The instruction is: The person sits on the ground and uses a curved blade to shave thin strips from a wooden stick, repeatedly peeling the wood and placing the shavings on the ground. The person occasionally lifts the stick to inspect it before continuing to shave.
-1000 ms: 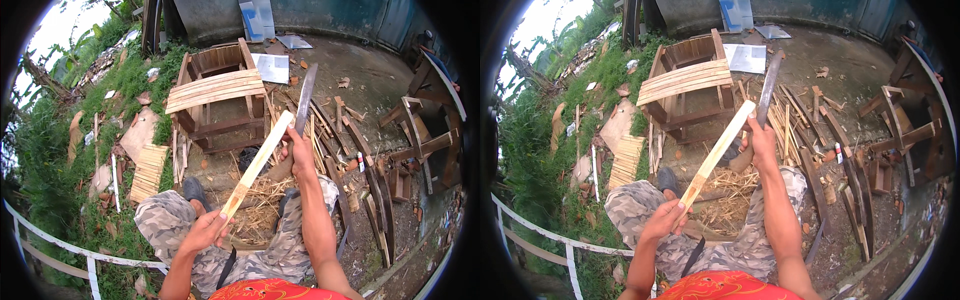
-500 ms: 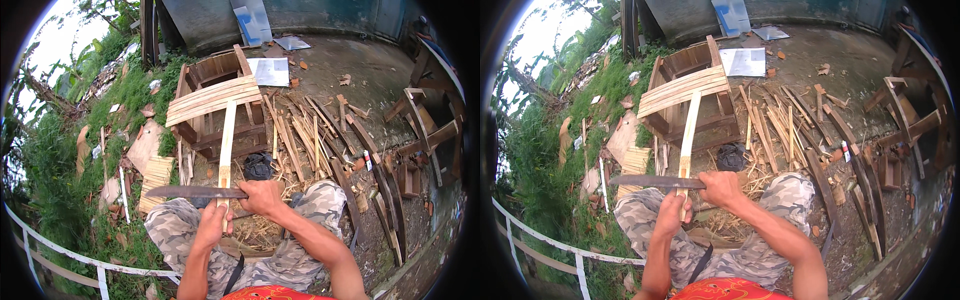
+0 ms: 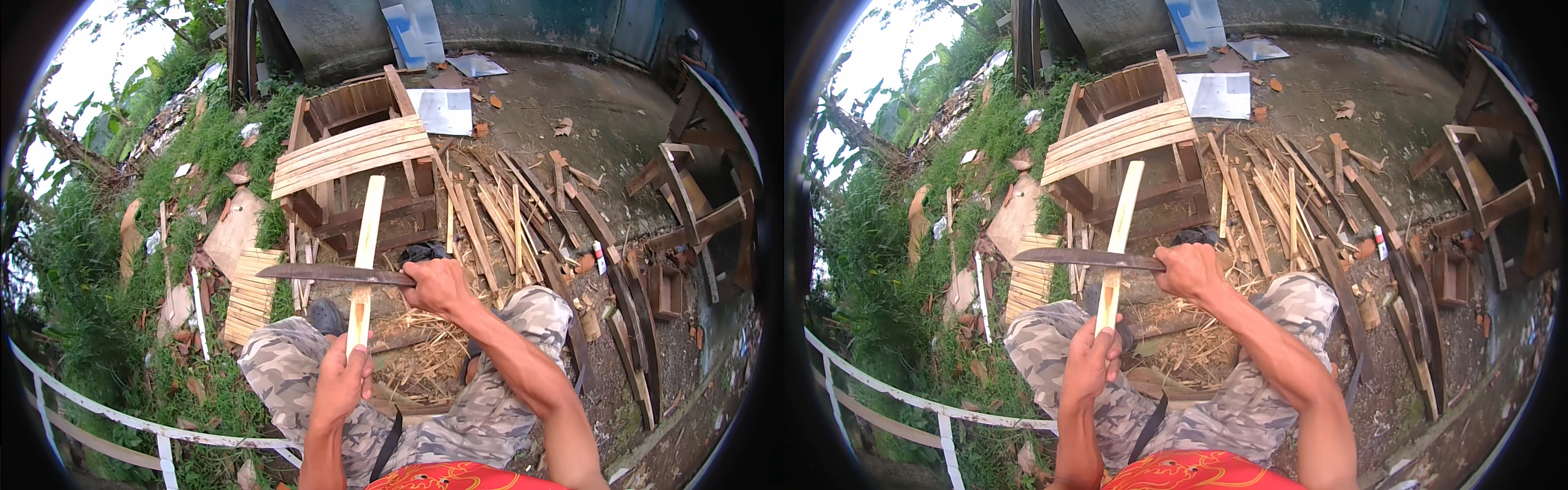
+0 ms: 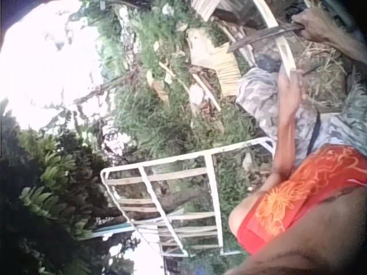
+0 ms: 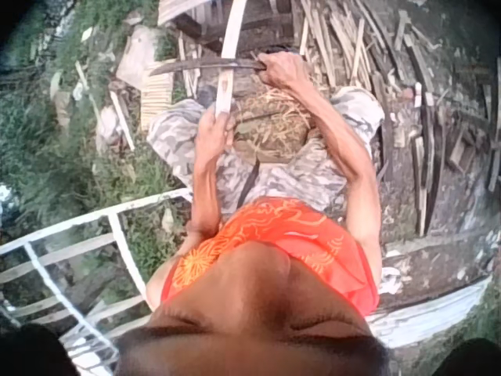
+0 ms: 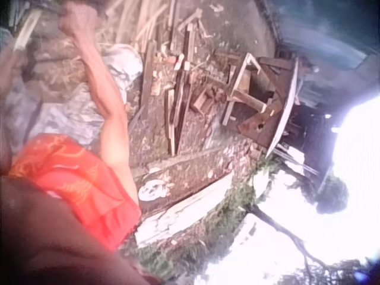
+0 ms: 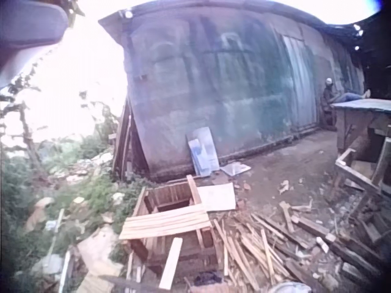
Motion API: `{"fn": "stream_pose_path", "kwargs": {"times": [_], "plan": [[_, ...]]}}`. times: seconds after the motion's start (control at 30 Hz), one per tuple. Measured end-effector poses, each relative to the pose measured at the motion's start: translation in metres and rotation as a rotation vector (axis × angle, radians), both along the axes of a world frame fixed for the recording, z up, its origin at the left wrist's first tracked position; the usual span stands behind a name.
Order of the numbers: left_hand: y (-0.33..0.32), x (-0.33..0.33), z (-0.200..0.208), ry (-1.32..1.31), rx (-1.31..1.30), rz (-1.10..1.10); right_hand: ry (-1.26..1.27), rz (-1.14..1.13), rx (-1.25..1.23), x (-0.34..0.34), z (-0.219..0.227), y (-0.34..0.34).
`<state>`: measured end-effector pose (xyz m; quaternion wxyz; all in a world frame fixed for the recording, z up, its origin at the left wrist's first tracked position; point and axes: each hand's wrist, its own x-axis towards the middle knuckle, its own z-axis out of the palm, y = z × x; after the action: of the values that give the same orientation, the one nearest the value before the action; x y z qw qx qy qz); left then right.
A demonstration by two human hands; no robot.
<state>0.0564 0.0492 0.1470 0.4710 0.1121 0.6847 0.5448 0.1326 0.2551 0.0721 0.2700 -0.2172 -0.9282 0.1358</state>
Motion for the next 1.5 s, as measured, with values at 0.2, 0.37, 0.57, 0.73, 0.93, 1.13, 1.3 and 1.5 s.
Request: {"fn": "stream_pose_path", "kwargs": {"times": [0.2, 0.37, 0.57, 0.73, 0.93, 1.13, 1.3, 1.5], "plan": [[-0.007, -0.001, 0.001, 0.062, 0.039, -0.046, -0.235, 0.058, -0.132, -0.002, 0.008, 0.005], [-0.014, 0.002, 0.003, -0.015, 0.027, -0.03, -0.424, 0.237, -0.3, -0.005, 0.0, 0.011], [-0.031, 0.0, 0.006, -0.096, 0.039, -0.081, -0.407, -0.056, -0.193, 0.003, 0.006, 0.014], [-0.041, 0.0, 0.009, -0.1, 0.038, -0.115, -0.475, 0.054, -0.14, 0.012, 0.019, 0.027], [-0.041, 0.003, 0.009, -0.15, 0.117, -0.061, -0.604, 0.033, -0.115, 0.016, 0.02, 0.05], [-0.05, 0.003, 0.009, -0.175, 0.121, -0.126, -0.676, -0.081, -0.227, 0.015, 0.03, 0.064], [-0.056, 0.003, 0.004, -0.167, 0.039, -0.15, -0.683, -0.274, -0.234, 0.007, 0.034, 0.083], [-0.061, 0.006, 0.0, -0.172, -0.007, -0.112, -0.761, 0.026, -0.129, 0.003, 0.004, 0.088]]}}
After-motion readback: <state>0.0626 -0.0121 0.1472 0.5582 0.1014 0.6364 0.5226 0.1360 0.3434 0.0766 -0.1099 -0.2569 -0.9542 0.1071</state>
